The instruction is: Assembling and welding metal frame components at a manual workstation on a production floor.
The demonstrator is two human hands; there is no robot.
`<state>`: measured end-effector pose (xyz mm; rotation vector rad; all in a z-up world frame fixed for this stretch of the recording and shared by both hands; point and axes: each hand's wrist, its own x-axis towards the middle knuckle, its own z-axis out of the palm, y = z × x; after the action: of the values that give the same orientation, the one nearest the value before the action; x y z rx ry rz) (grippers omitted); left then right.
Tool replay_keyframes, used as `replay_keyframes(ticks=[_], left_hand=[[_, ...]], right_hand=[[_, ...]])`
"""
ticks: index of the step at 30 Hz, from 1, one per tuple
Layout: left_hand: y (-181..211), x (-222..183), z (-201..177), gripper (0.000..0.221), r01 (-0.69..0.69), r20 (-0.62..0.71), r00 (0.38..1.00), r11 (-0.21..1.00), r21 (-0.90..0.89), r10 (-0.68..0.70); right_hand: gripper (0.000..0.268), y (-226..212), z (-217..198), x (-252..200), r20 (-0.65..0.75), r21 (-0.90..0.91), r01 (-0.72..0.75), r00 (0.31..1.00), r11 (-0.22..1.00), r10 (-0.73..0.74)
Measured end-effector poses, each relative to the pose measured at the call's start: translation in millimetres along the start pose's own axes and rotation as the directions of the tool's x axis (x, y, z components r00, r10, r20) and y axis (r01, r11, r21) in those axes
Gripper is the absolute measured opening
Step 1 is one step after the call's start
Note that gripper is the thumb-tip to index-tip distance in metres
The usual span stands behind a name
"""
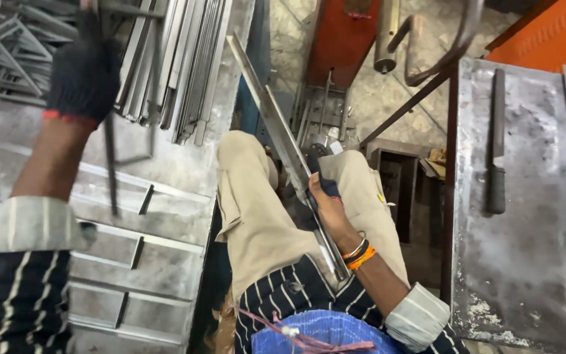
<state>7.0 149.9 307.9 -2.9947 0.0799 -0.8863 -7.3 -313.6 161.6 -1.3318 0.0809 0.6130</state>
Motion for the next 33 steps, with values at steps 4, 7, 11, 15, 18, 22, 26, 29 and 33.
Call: replay_keyframes(ticks=[4, 7, 11, 15, 18, 22, 26, 29, 33], left_hand=[[14.7, 38.0, 78.3, 0.053, 0.135, -0.053, 0.974, 0.753, -0.644, -0.221], [67.2, 64.3, 98.5, 0.054, 0.288, 0.177, 0.865, 0.176, -0.941, -0.470], [133.2, 86.0, 120.9, 0.058, 0.349, 0.387, 0.697, -0.185, -0.919, -0.604], [163.9, 89.2, 137.3, 0.058, 0.368, 0.390, 0.653, -0.179, -0.913, -0.649], [184.2, 90.9, 127.5, 0.056, 0.386, 0.395, 0.649, -0.166, -0.908, -0.650], [211.0, 89.5, 122.3, 0.046, 0.411, 0.419, 0.656, -0.168, -0.896, -0.628], [226.3, 91.6, 128.8, 0.043, 0.393, 0.417, 0.653, -0.187, -0.900, -0.632], [245.0, 99.6, 101.2, 0.046, 0.393, 0.438, 0.640, -0.221, -0.893, -0.632], [263.3, 97.6, 64.0, 0.041, 0.398, 0.494, 0.629, -0.297, -0.868, -0.601]], right_hand=[[0.043, -8.5, 5.5, -11.3, -0.073, -0.123, -0.077, 0.995, 0.989, 0.068], [0.050, -17.5, 9.8, -16.3, -0.187, -0.331, -0.140, 0.979, 0.933, 0.080], [0.053, 0.7, 4.0, -17.5, -0.089, -0.210, 0.143, 0.982, 0.967, -0.165], [0.057, -37.4, 8.8, -32.7, 0.013, -0.260, 0.333, 0.940, 0.906, -0.342], [0.053, -26.1, -5.8, -24.7, -0.054, -0.281, 0.277, 0.951, 0.919, -0.303], [0.056, -48.3, -5.3, -29.2, -0.176, -0.277, 0.102, 0.972, 0.955, -0.155], [0.059, -42.7, -24.4, -25.6, -0.092, -0.245, 0.239, 0.959, 0.940, -0.268], [0.053, -56.2, -22.5, -33.9, -0.245, -0.170, -0.039, 0.970, 0.985, -0.003], [0.053, -24.2, -44.4, -20.9, -0.180, -0.036, 0.081, 0.980, 0.996, -0.087]])
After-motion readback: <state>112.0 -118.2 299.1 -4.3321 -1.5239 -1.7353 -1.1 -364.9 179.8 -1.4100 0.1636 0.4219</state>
